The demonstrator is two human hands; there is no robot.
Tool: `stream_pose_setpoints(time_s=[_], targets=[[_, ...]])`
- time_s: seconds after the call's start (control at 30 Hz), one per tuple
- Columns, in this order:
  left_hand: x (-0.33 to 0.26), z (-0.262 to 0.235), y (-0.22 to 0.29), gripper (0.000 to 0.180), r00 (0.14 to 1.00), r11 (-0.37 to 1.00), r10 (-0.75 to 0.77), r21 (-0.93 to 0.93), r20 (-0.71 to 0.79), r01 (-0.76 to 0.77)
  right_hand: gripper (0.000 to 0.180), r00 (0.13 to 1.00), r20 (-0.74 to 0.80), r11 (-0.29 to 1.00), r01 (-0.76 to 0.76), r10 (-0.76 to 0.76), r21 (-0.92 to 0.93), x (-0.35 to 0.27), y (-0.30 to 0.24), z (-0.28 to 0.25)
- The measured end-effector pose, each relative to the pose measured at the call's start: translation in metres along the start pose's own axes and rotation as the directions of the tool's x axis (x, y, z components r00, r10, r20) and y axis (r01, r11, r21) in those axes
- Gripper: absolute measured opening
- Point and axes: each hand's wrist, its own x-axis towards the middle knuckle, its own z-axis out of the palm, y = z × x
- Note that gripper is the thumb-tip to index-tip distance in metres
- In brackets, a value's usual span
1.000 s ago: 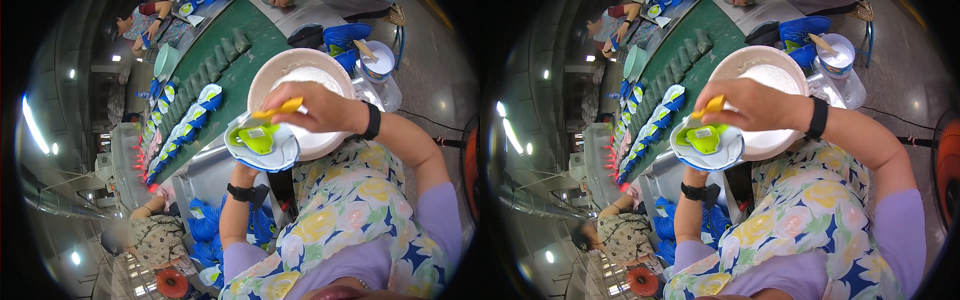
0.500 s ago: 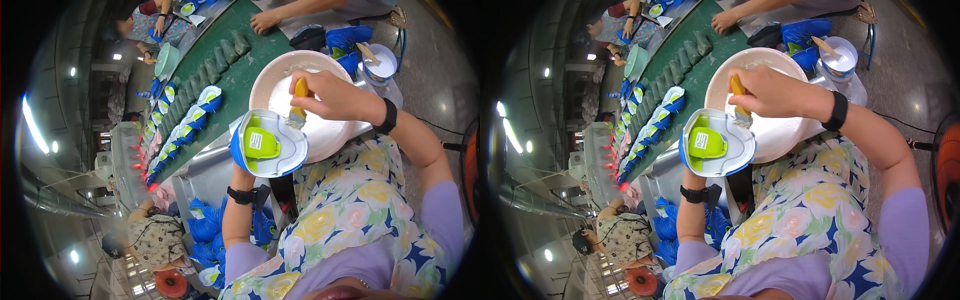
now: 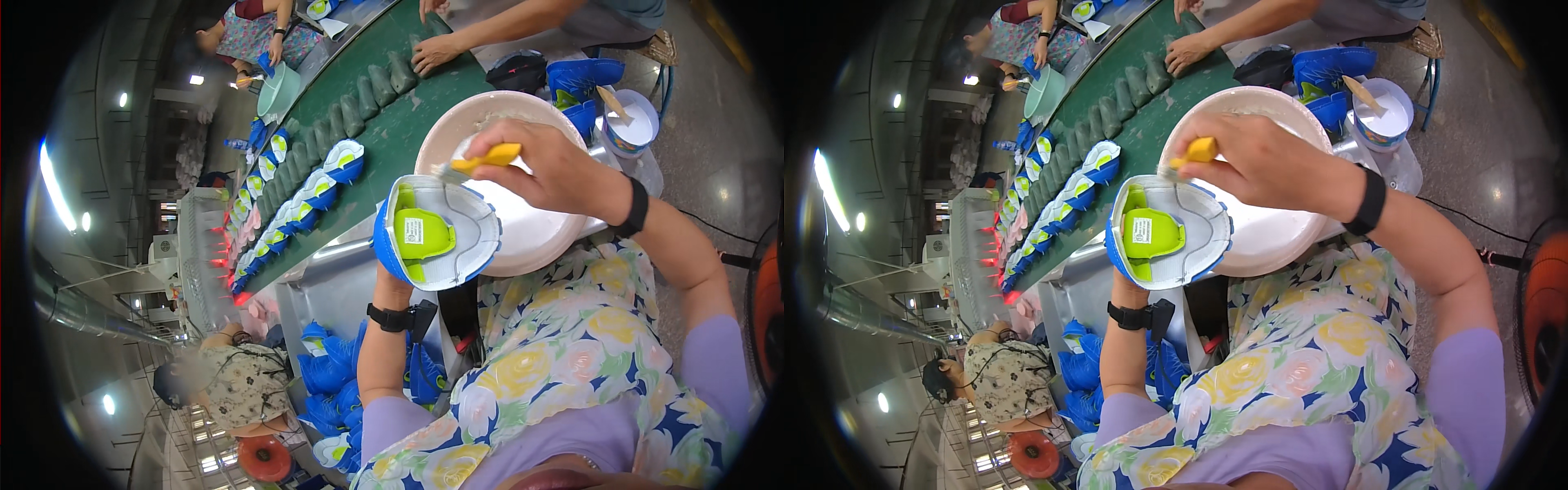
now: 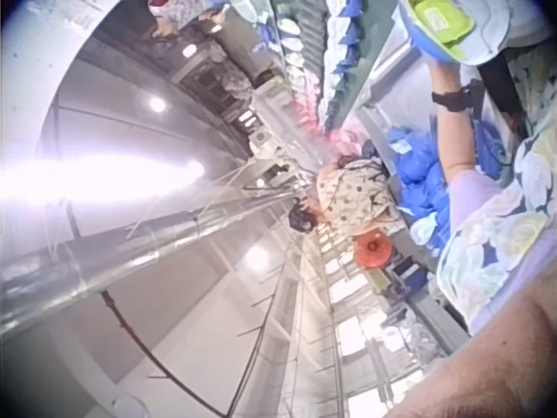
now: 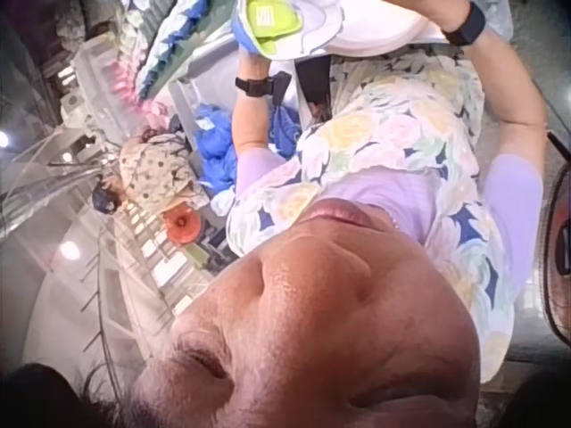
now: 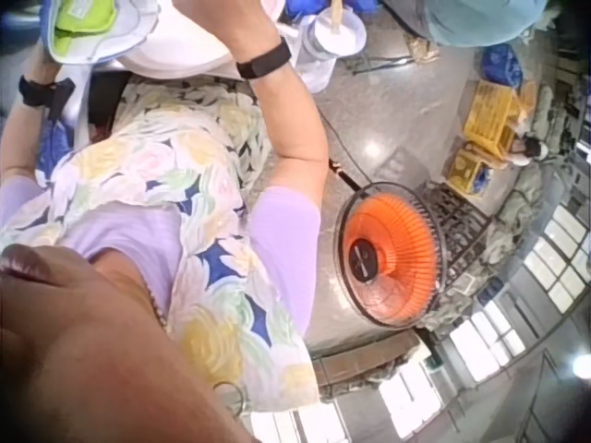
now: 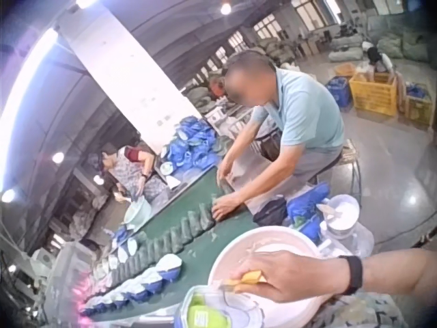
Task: The person repeatedly picks up blue and neon-green shoes from a conveyor belt, dips a brush into a bowl of white paint, and applies the paint to the shoe's sole. After painting, the person places the shoe back onto the moving belt. This process is repeated continuously for multiple shoes.
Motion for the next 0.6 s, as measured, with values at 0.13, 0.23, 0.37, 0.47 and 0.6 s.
stream_pose_setpoints(time_s=[0.13, 0.23, 0.37, 0.47, 0.6], targets=[[0.017, 0.002, 0.012, 0.052, 0.999, 0.998, 0.043, 0.051, 0.004, -0.044, 0.025, 0.972, 0.056, 0.971, -0.225, 0.230, -0.081, 0.009, 0.011, 0.015], [0.033, -0.038, 0.016, 0.049, 0.992, 0.996, 0.092, -0.002, -0.087, -0.092, 0.026, 0.864, 0.097, 0.866, -0.498, 0.494, 0.031, 0.003, 0.022, 0.006], [0.092, -0.103, 0.025, 0.031, 0.932, 0.976, 0.188, 0.162, -0.309, -0.143, 0.022, 0.808, -0.089, 0.803, -0.554, 0.582, 0.220, -0.014, 0.026, -0.007], [0.148, -0.176, 0.016, 0.032, 0.902, 0.978, 0.187, 0.163, -0.390, -0.132, 0.021, 0.709, -0.004, 0.688, -0.682, 0.705, 0.247, -0.045, 0.025, -0.014], [0.212, -0.197, 0.005, 0.049, 0.833, 0.955, 0.296, 0.148, -0.467, -0.256, 0.018, 0.605, 0.054, 0.570, -0.773, 0.794, 0.278, -0.073, 0.022, -0.011]])
